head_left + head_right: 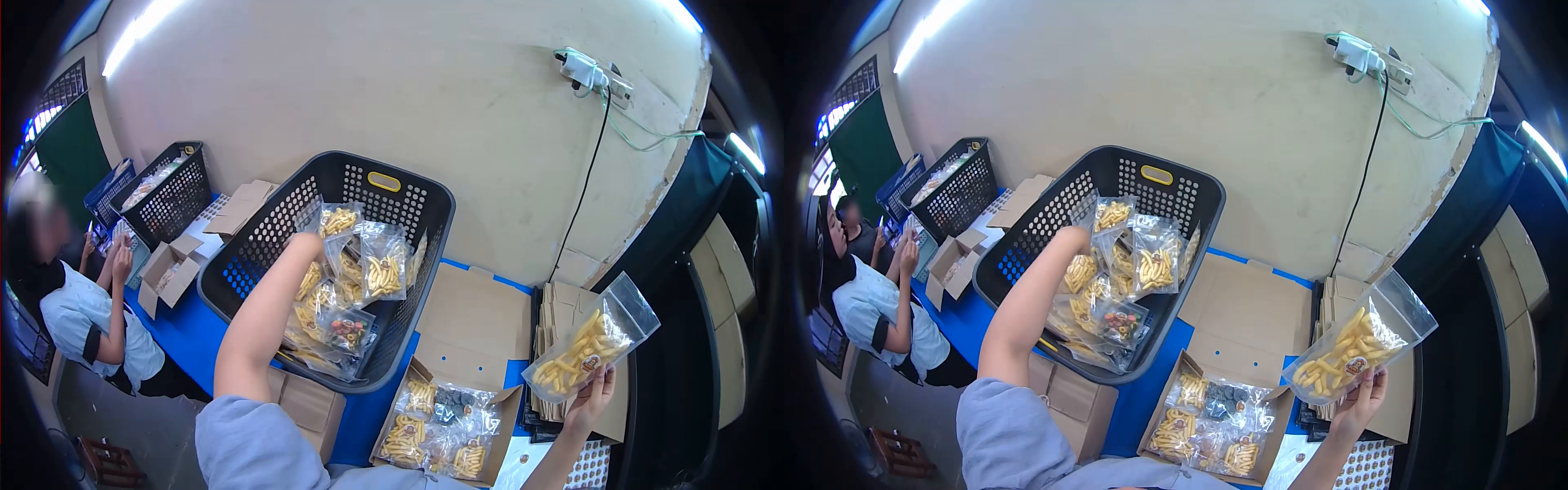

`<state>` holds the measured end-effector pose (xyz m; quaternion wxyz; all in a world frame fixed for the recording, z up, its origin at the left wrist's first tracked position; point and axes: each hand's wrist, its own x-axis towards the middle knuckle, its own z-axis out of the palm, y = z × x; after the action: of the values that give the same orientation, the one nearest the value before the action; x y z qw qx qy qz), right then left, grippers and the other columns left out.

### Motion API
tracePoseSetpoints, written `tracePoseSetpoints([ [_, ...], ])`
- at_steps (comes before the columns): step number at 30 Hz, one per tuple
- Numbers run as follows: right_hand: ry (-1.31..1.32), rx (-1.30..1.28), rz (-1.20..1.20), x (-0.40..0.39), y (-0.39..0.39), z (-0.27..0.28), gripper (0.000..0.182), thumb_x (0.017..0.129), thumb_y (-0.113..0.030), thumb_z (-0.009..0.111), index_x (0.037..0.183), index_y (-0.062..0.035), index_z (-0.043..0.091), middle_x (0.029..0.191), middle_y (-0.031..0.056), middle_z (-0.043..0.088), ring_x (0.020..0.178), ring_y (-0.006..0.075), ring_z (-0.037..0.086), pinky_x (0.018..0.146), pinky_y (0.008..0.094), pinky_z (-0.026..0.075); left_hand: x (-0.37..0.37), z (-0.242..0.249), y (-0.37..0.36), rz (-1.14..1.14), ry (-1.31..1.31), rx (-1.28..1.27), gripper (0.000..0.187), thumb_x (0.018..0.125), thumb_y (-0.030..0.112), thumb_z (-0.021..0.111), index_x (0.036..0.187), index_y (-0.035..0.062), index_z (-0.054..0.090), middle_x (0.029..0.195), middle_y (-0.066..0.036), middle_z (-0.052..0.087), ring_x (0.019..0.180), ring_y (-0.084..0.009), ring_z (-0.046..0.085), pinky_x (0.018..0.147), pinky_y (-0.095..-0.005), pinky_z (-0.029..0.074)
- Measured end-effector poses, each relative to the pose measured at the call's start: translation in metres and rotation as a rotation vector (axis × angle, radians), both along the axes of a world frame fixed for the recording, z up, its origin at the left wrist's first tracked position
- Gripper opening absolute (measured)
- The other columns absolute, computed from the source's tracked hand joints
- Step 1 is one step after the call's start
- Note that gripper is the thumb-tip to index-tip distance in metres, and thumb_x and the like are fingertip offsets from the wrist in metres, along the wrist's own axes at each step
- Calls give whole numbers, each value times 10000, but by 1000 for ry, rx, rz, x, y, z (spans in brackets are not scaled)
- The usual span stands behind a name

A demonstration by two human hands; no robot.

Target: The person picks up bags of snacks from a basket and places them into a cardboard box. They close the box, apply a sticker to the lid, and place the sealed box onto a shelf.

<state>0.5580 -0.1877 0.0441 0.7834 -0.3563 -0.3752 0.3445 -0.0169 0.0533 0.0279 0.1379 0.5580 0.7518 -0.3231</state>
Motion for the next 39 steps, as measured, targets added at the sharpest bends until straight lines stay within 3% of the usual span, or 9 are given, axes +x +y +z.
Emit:
tracePoseSetpoints([
  [3, -31, -7, 43, 5, -14, 1, 269, 962, -128, 516, 1200, -15, 464, 1141, 79, 579, 1065, 126, 568, 931, 277, 464, 61, 72, -55, -256, -247, 443, 540, 939, 497, 418, 1259, 83, 552, 1188, -170, 608, 1104, -321, 580, 948, -413, 446],
  [7, -32, -45, 82, -2, -27, -7, 261, 955, -128, 529, 1183, -14, 477, 1119, 81, 587, 1011, 132, 583, 891, 280, 480, 146, 120, -126, -405, -704, 702, 571, 938, 528, 407, 1139, 31, 604, 1099, -182, 639, 1052, -339, 595, 923, -431, 455],
  [11, -1, -137, 190, -28, -35, -18, 190, 931, -113, 569, 1085, -7, 535, 1033, 62, 609, 950, 109, 583, 839, 264, 477, 202, 141, -210, -572, -1618, 437, 303, 975, 253, 465, 1073, 21, 633, 965, -155, 659, 926, -212, 630, 839, -322, 492],
  [14, -26, -190, 233, -51, -45, -22, 153, 921, -94, 578, 1046, -9, 553, 1004, 54, 621, 877, 82, 577, 792, 230, 461, 220, 116, -255, -450, -1710, 370, 264, 972, 190, 468, 989, 5, 656, 982, -120, 636, 951, -153, 599, 832, -283, 487],
  [17, -103, -204, 333, -69, -54, -23, 179, 911, -123, 604, 1046, -14, 560, 940, 33, 626, 841, 78, 583, 724, 228, 488, 235, 66, -268, -682, -1550, 839, 281, 965, 234, 481, 1040, 8, 630, 1097, -109, 586, 1013, -162, 573, 841, -291, 486],
  [20, -199, -243, 435, -86, -67, -15, 224, 899, -145, 629, 1067, -13, 562, 940, 40, 636, 814, 92, 606, 571, 226, 522, 237, 12, -275, -215, -1842, 541, 445, 910, 238, 596, 1273, 22, 455, 1292, -102, 465, 1145, -168, 487, 903, -286, 463],
  [25, -187, -337, 591, -113, -84, -17, 261, 892, -141, 642, 1093, -8, 541, 984, 57, 633, 863, 96, 606, 664, 239, 523, 260, -12, -317, 15, -2081, 379, 536, 869, 181, 673, 1298, 2, 407, 1317, -109, 480, 1209, -160, 475, 958, -316, 448],
  [27, -194, -388, 616, -118, -87, -30, 275, 893, -136, 640, 1110, -12, 525, 1009, 61, 627, 877, 93, 604, 703, 238, 520, 269, -21, -332, 396, -2183, 324, 536, 855, 153, 688, 1304, 31, 422, 1286, -79, 527, 1185, -158, 506, 987, -322, 422],
  [39, -178, -367, 743, -127, -96, -43, 515, 895, -117, 634, 1314, 50, 385, 1179, 134, 591, 1069, 168, 584, 927, 298, 464, 282, -42, -356, 479, -2135, 564, 466, 898, 156, 636, 1277, -16, 425, 1215, -101, 569, 1099, -164, 559, 939, -305, 451],
])
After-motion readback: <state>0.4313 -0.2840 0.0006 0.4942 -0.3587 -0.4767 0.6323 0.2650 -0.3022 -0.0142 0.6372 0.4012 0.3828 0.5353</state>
